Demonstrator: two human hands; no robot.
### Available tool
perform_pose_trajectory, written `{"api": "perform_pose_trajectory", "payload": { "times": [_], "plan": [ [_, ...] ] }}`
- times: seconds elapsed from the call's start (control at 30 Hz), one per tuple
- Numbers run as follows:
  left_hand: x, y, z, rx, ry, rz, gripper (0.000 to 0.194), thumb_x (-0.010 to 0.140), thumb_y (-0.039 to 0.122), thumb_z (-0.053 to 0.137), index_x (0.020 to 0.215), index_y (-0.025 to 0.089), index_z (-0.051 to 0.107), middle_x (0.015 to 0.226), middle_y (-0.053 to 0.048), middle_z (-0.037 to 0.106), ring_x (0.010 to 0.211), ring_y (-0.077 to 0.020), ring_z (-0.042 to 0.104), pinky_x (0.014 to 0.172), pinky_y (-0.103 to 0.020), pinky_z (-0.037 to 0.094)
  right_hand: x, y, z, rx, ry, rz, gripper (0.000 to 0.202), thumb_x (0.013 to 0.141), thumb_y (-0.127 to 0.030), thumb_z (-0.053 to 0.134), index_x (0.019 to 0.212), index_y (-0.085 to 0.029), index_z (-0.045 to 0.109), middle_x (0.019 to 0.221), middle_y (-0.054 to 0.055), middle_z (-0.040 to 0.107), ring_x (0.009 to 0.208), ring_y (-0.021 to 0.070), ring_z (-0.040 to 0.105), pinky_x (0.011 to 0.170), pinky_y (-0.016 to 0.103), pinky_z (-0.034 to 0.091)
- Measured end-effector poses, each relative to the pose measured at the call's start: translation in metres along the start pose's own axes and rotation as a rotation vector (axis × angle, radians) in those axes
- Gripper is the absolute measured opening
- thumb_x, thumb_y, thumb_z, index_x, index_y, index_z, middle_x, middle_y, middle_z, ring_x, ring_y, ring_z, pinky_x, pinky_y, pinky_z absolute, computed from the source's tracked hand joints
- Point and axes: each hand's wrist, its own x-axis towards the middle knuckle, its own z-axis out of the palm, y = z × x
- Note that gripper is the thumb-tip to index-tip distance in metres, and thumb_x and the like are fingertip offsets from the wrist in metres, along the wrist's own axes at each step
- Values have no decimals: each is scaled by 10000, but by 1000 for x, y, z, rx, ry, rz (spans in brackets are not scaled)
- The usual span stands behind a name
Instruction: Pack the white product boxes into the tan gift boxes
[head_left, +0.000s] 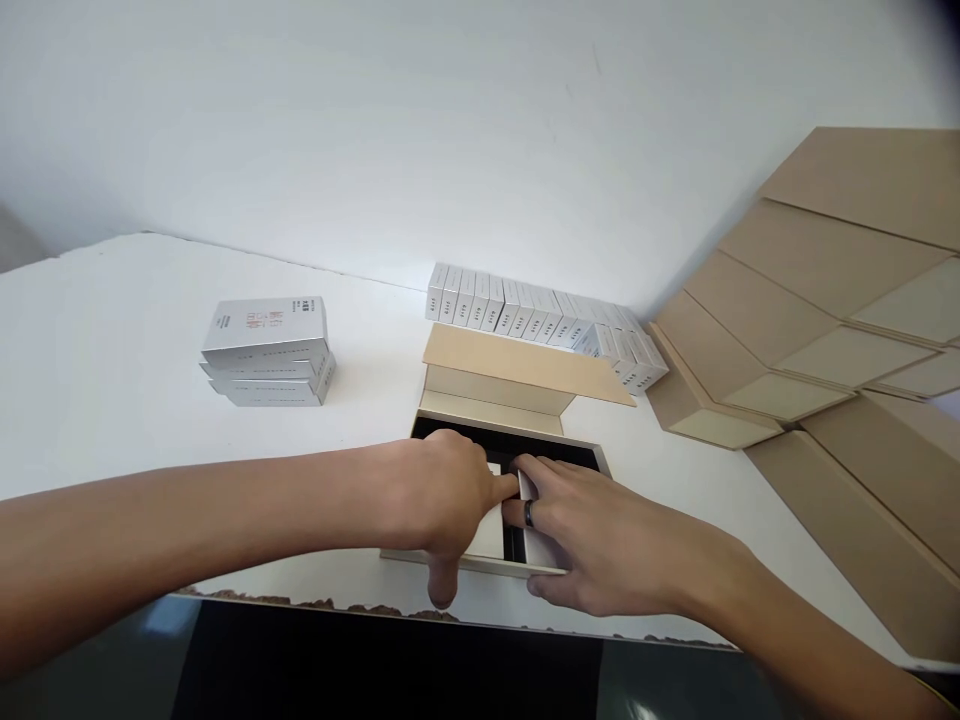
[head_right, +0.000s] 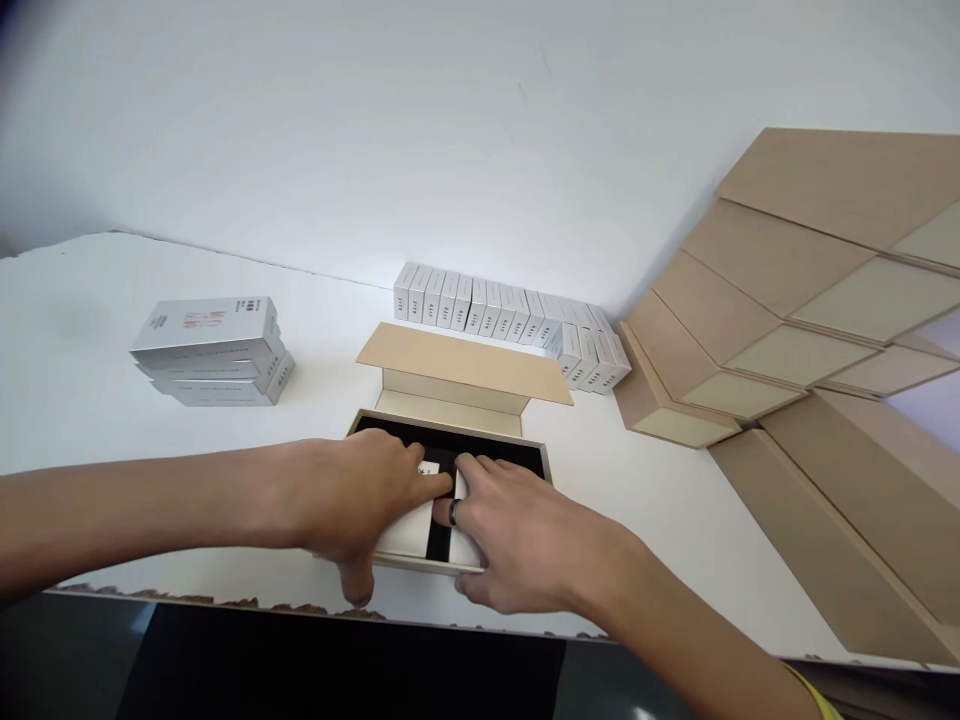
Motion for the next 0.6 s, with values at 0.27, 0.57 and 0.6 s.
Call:
{"api": "perform_pose_trajectory", "payload": {
  "times": [0.27, 0.57, 0.6],
  "plan": [
    [-51, -22, 3, -387, 354, -76, 639, 616, 535, 822, 1144, 266, 581, 1085, -24, 678, 962, -256, 636, 708, -307, 489, -2, 0, 2, 59, 38, -20, 285, 814, -455, 674, 1019, -259, 657, 1206, 80, 466, 1123, 301, 500, 953, 490, 461],
    [-61, -73, -8, -270, 678, -481, 566, 778, 587, 629, 1193, 219, 516, 1226, -80, 602, 1046, -284, 587, 780, -352, 459, -3, 1, 2, 101, 6, 40, 299, 812, -445, 656, 1063, -284, 677, 1314, 85, 449, 1164, 305, 509, 957, 494, 470],
    [-53, -76, -9, -251, 671, -459, 584, 779, 534, 649, 1228, 202, 479, 1274, -99, 570, 1089, -288, 571, 803, -356, 463, -3, 1, 2, 102, -2, 44, 315, 813, -439, 655, 1085, -284, 677, 1351, 92, 440, 1195, 309, 501, 975, 495, 463]
  ]
}}
